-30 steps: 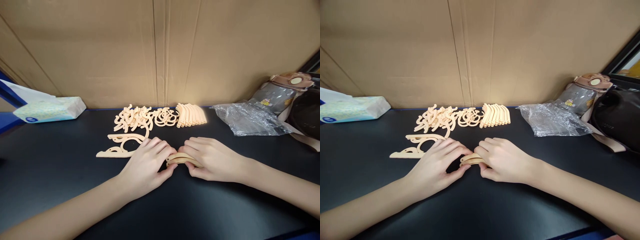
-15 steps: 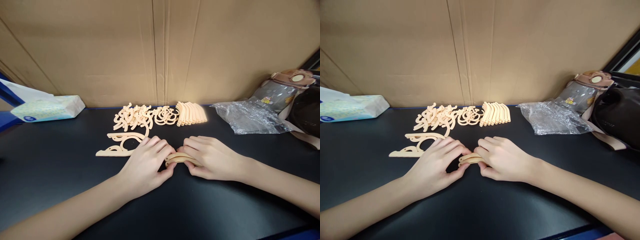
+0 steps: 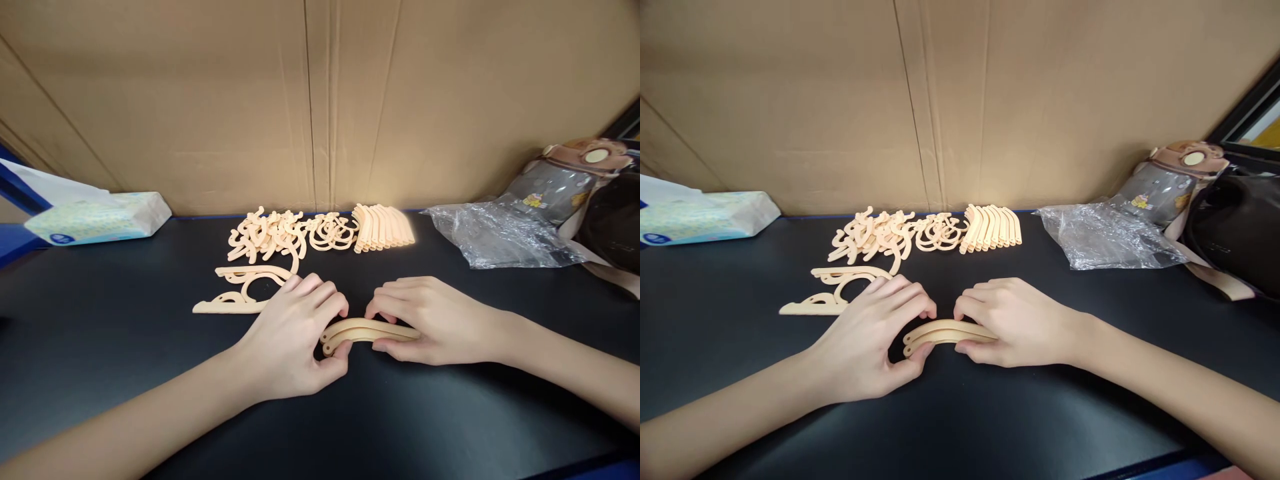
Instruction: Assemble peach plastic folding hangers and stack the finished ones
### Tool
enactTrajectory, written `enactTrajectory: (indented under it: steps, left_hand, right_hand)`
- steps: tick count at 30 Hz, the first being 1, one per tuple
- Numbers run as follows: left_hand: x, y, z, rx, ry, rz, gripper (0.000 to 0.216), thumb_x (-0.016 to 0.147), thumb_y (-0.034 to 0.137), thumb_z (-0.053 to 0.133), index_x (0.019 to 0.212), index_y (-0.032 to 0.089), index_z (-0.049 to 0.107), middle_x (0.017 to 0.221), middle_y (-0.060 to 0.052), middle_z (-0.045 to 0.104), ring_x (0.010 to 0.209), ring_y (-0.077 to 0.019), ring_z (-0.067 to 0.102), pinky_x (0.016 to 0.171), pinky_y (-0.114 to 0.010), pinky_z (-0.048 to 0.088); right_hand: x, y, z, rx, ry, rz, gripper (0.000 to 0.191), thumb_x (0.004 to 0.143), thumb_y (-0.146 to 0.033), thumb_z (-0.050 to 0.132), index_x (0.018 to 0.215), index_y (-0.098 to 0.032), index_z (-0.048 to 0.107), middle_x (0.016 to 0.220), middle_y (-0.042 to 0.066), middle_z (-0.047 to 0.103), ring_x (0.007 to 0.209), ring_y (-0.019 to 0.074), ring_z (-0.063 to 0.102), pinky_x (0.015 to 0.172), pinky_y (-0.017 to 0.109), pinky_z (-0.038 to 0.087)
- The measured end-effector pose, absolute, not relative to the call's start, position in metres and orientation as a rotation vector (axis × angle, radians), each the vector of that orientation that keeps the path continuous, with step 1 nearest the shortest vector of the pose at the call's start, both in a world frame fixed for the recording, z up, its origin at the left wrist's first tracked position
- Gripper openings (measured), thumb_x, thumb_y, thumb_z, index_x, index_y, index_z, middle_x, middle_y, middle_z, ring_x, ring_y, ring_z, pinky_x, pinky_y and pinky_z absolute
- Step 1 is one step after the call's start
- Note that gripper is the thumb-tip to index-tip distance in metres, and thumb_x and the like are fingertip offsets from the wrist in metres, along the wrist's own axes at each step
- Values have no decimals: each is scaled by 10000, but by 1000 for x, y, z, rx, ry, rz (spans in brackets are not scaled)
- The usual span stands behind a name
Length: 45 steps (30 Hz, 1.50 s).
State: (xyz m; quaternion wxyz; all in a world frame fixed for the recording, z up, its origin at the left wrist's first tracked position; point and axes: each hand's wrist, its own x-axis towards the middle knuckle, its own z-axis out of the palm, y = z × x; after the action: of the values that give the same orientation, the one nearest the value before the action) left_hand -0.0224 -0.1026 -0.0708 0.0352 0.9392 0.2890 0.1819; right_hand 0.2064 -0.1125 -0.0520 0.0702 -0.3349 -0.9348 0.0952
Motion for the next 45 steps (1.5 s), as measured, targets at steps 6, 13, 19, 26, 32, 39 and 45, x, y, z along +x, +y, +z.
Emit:
enactTrajectory:
  steps: [6,13,19,26,32,39,45]
  left_hand:
    - [-23,-102,-70,2872,801,505,90,772,267,538,797,181,536,742,-14,511,704,-183,413,624,-335,284]
    - [-23,-102,-69,2844,753,475,108,764,251,539,831,167,545,775,-17,515,713,-179,405,624,-339,292]
    - [-23,-103,-68,2835,740,460,92,762,239,534,821,169,543,769,-17,515,710,-178,397,622,-339,296]
    - [-24,-103,-69,2830,751,455,114,764,265,562,820,167,543,770,-10,508,712,-175,396,628,-335,293]
    - [-23,-102,-70,2835,761,464,115,764,264,575,812,164,545,762,-6,501,703,-170,387,625,-332,283]
    - [-23,-101,-70,2839,755,477,118,767,271,574,811,164,547,757,-3,496,700,-169,386,624,-330,280]
    - [-23,-102,-70,2849,749,483,117,774,276,565,801,164,546,748,-4,489,692,-169,381,618,-330,278]
  right_hand:
    - [205,-113,-51,-1043,-2795,442,168,857,-357,591,906,-197,583,749,-23,581,662,124,515,615,252,333]
    - [205,-113,-51,-1089,-2776,556,197,836,-384,614,840,-200,547,711,-49,520,596,91,455,555,228,299]
    - [205,-113,-51,-1088,-2776,559,208,834,-390,621,835,-197,541,710,-52,510,592,86,443,548,224,290]
    - [205,-112,-52,-1081,-2769,555,228,835,-407,620,833,-196,535,707,-53,507,591,82,439,547,220,285]
    - [205,-112,-53,-1092,-2774,562,252,833,-427,623,820,-196,523,707,-56,500,589,78,428,545,217,280]
    - [205,-112,-52,-1099,-2791,566,261,842,-434,615,828,-194,512,713,-51,510,597,83,430,548,220,276]
    - [205,-112,-53,-1084,-2791,566,264,851,-442,607,842,-196,511,721,-49,516,598,87,431,556,221,281]
